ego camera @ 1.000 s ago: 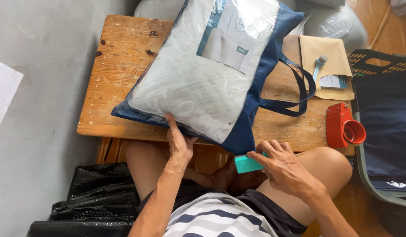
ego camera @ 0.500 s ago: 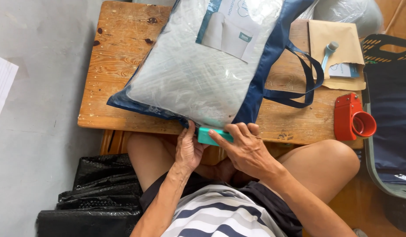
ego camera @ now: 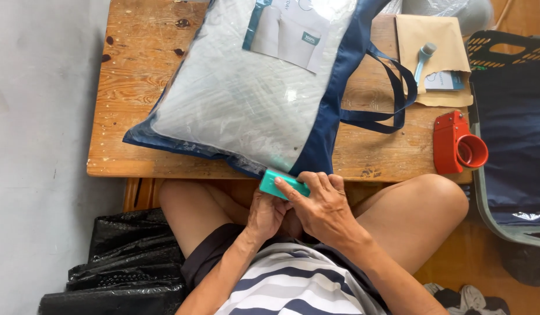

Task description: The person scrubs the surface of a packaged pillow using a green brush. They systematically clean the edges and the main body of the pillow, which is placed on a low wooden table.

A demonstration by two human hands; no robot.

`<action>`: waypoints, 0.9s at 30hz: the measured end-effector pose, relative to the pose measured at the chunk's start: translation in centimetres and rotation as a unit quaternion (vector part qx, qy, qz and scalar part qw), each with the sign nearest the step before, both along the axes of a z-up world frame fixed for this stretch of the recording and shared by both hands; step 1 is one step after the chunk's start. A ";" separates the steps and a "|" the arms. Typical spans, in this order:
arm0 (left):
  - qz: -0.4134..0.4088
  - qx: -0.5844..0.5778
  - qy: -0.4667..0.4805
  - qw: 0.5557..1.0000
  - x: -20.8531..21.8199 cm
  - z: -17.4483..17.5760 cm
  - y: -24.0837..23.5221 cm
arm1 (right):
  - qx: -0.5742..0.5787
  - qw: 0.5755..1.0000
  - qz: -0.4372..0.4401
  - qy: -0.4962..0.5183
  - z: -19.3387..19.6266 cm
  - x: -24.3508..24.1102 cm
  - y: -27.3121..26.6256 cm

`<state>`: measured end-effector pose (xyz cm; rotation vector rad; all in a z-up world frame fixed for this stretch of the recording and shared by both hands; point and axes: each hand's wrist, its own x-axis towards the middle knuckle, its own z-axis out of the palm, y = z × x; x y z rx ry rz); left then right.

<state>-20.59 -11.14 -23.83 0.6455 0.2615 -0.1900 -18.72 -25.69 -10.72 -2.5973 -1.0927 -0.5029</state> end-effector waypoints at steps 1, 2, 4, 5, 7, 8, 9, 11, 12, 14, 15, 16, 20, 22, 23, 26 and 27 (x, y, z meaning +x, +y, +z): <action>0.011 -0.007 -0.004 1.000 -0.1 -0.1 0.2 | 0.008 1.000 0.000 -0.010 -1.0 -0.1 -0.1; 0.025 -0.015 -0.009 1.000 -0.1 -0.1 0.4 | 0.016 1.000 0.003 -0.021 -2.0 -0.1 -0.1; 0.042 -0.013 0.027 0.999 0.3 -0.4 0.0 | -0.012 1.000 -0.008 -0.004 -1.9 -1.2 -2.6; 0.060 -0.013 0.064 0.996 0.5 -0.6 -0.2 | -0.041 0.999 -0.017 0.013 -1.8 -1.8 -3.8; 0.040 0.000 0.065 0.997 0.7 1.0 -0.1 | -0.097 0.993 -0.054 0.050 -2.4 -3.3 -6.8; 0.022 0.015 0.066 0.997 0.8 1.9 0.0 | -0.149 0.981 -0.088 0.086 -2.6 -4.0 -8.2; 0.021 0.013 0.064 0.998 1.1 2.4 -0.3 | -0.151 0.981 -0.089 0.084 -2.5 -4.2 -9.1; 0.014 0.021 0.081 0.996 1.0 3.1 -0.6 | -0.076 0.965 -0.127 0.217 -2.5 -5.4 -10.7; 0.013 0.022 0.082 0.996 0.8 2.4 -1.1 | -0.075 0.965 -0.127 0.218 -2.1 -5.4 -9.7; -0.031 0.037 0.043 0.998 0.4 1.0 -2.0 | 0.091 0.972 -0.125 0.175 -1.2 -5.5 -7.7; -0.033 0.038 0.044 0.998 0.2 0.9 -2.1 | 0.093 0.972 -0.126 0.175 -1.6 -5.0 -6.3; -0.065 0.046 0.009 0.997 0.0 0.7 -2.2 | 0.119 0.979 -0.107 0.123 -2.0 -4.5 -5.0; -0.028 0.029 0.043 0.998 -0.1 -4.8 -3.4 | 0.128 0.985 -0.115 0.006 -7.0 -2.8 -2.5; -0.037 0.015 0.050 0.998 -0.3 -0.7 -2.8 | 0.107 0.987 -0.119 0.029 -6.7 -4.5 -3.8; -0.044 0.000 0.057 0.997 -0.4 1.3 -2.6 | 0.084 0.988 -0.122 0.053 -6.5 -5.2 -4.5; -0.073 0.034 0.024 0.996 0.0 1.6 -2.3 | 0.043 0.958 -0.230 0.167 -7.2 -7.3 -7.8; -0.074 0.032 0.022 0.997 0.0 1.0 -2.6 | 0.042 0.958 -0.231 0.165 -6.9 -7.7 -8.4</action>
